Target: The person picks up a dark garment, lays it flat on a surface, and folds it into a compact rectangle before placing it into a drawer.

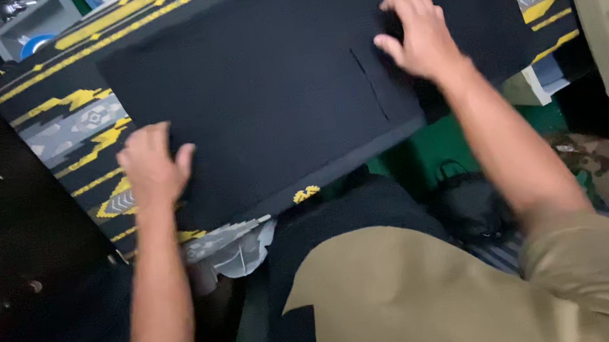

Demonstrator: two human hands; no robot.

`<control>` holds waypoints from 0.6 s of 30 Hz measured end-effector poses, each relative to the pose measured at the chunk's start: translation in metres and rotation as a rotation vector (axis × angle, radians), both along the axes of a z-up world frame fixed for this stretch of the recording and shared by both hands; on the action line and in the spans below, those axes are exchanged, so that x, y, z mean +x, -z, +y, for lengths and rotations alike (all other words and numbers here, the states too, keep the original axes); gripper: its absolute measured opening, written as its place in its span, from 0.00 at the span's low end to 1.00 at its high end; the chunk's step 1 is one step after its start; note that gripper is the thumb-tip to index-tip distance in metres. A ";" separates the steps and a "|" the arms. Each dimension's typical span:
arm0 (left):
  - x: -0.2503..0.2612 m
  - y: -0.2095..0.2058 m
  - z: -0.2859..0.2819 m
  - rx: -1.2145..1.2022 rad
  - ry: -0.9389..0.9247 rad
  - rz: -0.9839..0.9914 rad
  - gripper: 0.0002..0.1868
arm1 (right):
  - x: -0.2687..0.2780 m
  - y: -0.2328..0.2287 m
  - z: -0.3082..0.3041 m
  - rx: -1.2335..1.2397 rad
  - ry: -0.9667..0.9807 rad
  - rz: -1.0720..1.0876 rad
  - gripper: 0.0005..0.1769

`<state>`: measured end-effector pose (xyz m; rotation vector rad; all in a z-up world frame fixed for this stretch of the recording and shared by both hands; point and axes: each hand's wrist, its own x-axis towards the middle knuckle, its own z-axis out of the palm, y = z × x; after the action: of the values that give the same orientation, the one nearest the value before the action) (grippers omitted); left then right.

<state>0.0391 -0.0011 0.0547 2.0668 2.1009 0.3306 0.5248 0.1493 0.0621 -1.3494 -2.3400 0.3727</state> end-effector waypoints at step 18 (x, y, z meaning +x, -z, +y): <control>0.002 0.048 0.081 0.073 -0.090 -0.121 0.38 | 0.012 0.004 0.070 0.016 0.172 0.056 0.37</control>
<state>0.0407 0.0797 0.0062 1.9408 2.1432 0.5396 0.5368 0.2188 0.0583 -1.4992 -2.1576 0.3342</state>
